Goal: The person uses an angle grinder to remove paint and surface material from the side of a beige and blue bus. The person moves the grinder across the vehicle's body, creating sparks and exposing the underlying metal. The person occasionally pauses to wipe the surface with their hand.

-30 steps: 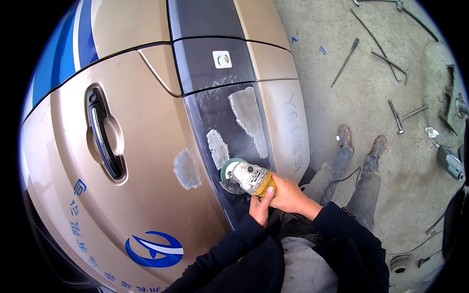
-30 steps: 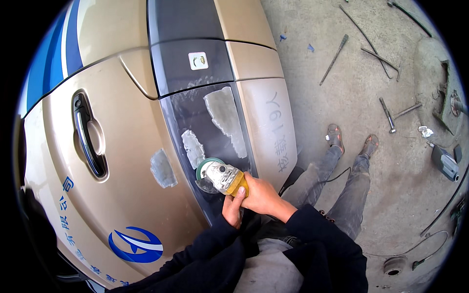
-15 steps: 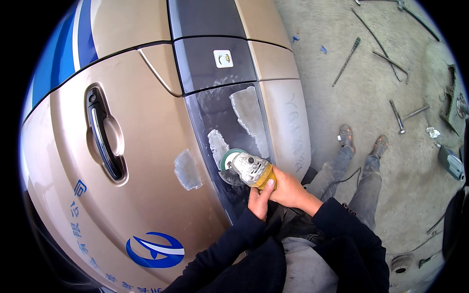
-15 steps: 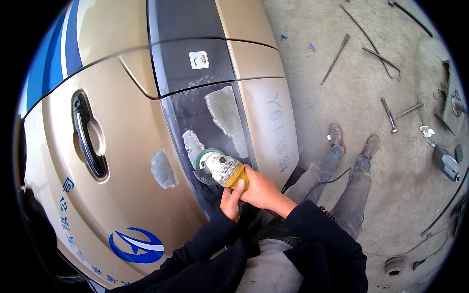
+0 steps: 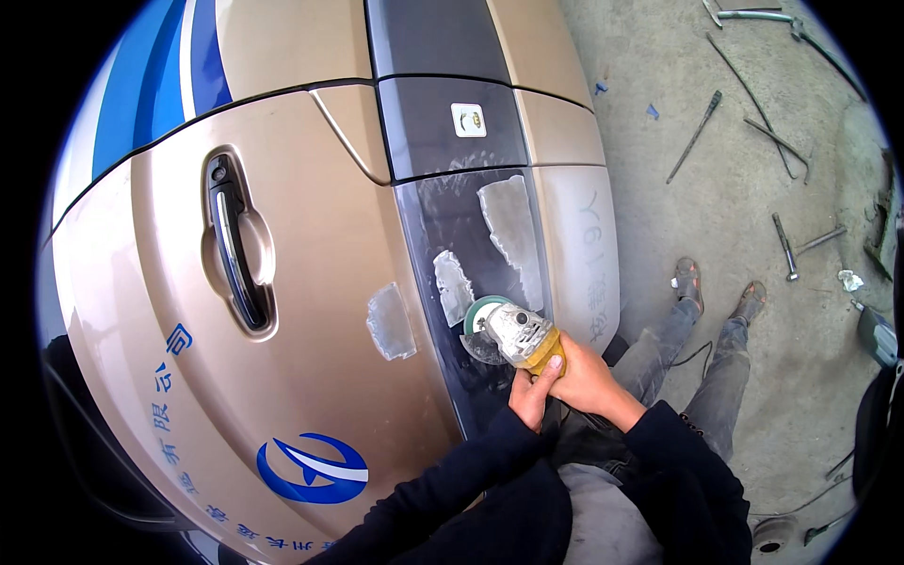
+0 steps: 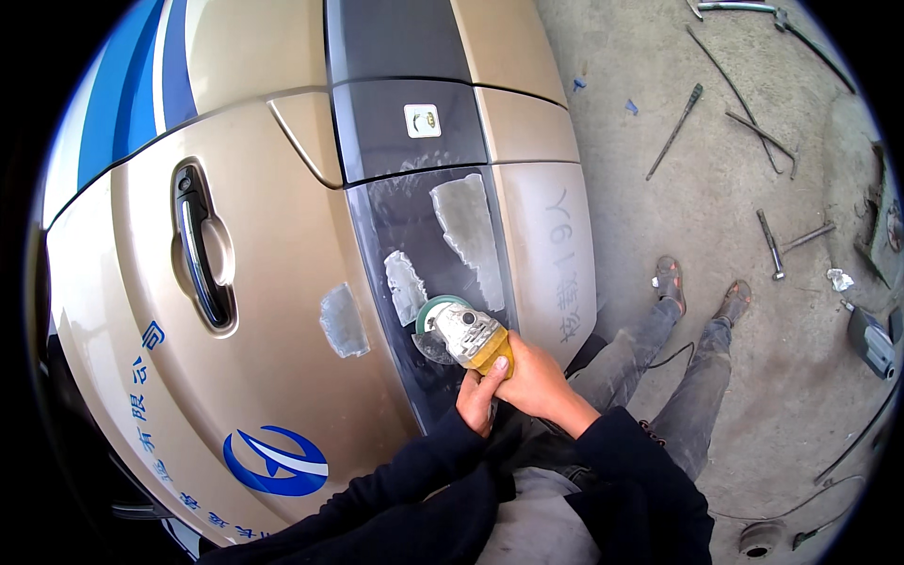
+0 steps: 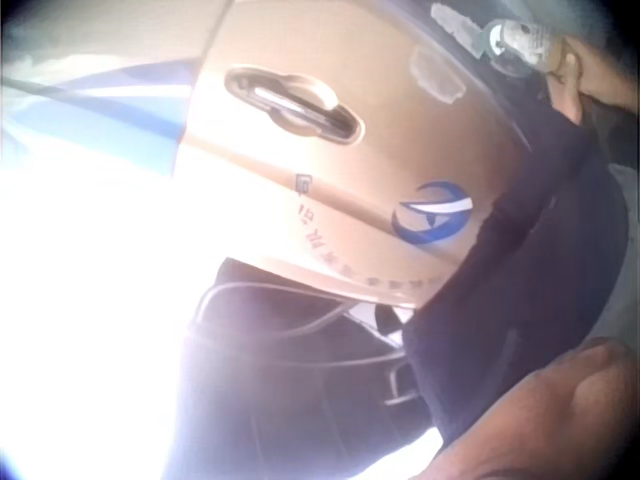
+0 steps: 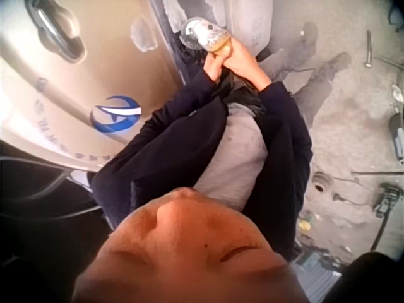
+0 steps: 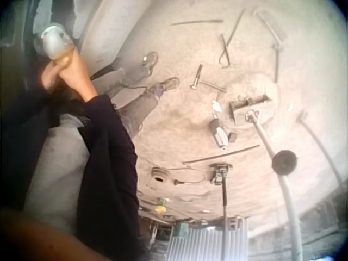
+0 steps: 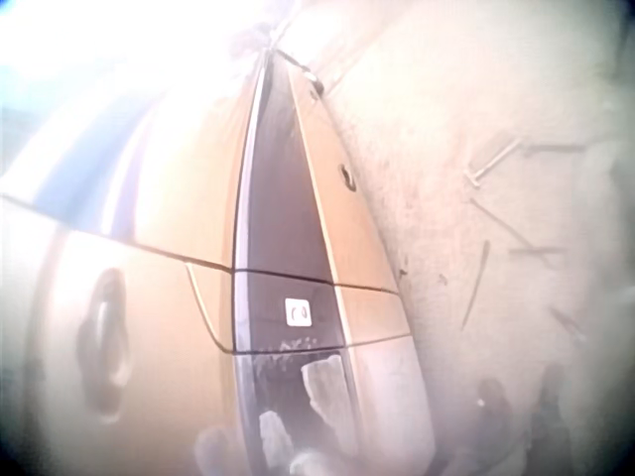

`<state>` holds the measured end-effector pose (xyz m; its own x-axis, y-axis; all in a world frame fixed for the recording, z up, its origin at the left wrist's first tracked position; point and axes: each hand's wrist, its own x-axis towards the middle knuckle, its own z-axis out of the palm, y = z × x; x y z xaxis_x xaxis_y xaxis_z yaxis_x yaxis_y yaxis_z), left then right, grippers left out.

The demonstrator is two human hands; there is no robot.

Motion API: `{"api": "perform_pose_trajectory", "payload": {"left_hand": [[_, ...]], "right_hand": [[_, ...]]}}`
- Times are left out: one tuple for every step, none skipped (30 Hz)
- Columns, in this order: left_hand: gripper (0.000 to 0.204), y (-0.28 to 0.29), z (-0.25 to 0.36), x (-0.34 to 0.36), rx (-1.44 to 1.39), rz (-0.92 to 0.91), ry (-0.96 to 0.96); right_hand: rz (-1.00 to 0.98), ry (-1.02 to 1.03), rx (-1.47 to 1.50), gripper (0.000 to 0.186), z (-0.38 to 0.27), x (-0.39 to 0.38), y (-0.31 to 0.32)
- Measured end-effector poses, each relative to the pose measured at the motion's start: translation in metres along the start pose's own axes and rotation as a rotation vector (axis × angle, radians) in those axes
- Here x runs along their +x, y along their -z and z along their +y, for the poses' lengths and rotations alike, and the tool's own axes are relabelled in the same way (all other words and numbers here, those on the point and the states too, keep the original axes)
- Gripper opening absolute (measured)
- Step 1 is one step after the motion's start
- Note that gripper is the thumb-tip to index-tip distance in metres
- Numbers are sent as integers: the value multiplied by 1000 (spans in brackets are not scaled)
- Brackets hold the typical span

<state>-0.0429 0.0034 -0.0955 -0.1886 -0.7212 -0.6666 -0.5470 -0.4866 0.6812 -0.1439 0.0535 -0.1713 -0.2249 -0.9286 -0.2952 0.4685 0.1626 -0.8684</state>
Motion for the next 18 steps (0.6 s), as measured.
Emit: {"api": "perform_pose_trajectory", "payload": {"left_hand": [[56,-5,-3,-2,9,-22,14],[56,-9,-6,-2,18,-44,27],[56,-13,-7,-3,28,-66,41],[56,-24,-1,-4,6,-98,71],[56,-30,1,-2,-9,-128,78],[56,-36,2,1,-23,-157,85],[57,-43,4,3,-35,-183,85],[58,-51,7,4,-44,-205,81],[58,-57,12,5,-8,-259,112],[58,-63,17,6,29,-316,139],[58,-69,22,8,66,-374,166],[58,-72,20,15,71,-425,204],[58,-75,20,20,58,-464,236],[57,-80,19,26,44,-504,269],[57,-84,18,29,30,-544,301],[54,-93,14,31,22,-552,255],[54,-102,11,32,-9,-561,273],[54,-111,9,33,-40,-569,292]], "right_hand": [[17,7,-3,50,2,-7,3],[16,-71,-53,52,4,-13,7],[54,-71,-45,52,4,-17,11],[97,-77,-36,52,2,-23,18],[137,-82,-27,52,0,-27,23],[172,-86,-17,53,-2,-29,29],[205,-88,-5,53,-3,-31,33],[238,-90,7,53,-3,-34,38],[273,-93,19,54,-4,-38,43],[286,-103,-7,54,-7,-42,50],[306,-101,-36,54,-10,-47,57],[326,-99,-66,54,-13,-52,64],[345,-102,-98,54,-15,-57,70],[324,-147,-109,58,-16,-61,75],[352,-128,-127,60,-15,-66,78],[383,-109,-148,62,-14,-71,82],[413,-90,-168,64,-13,-75,86],[360,-141,-107,78,-15,-82,94]]}}
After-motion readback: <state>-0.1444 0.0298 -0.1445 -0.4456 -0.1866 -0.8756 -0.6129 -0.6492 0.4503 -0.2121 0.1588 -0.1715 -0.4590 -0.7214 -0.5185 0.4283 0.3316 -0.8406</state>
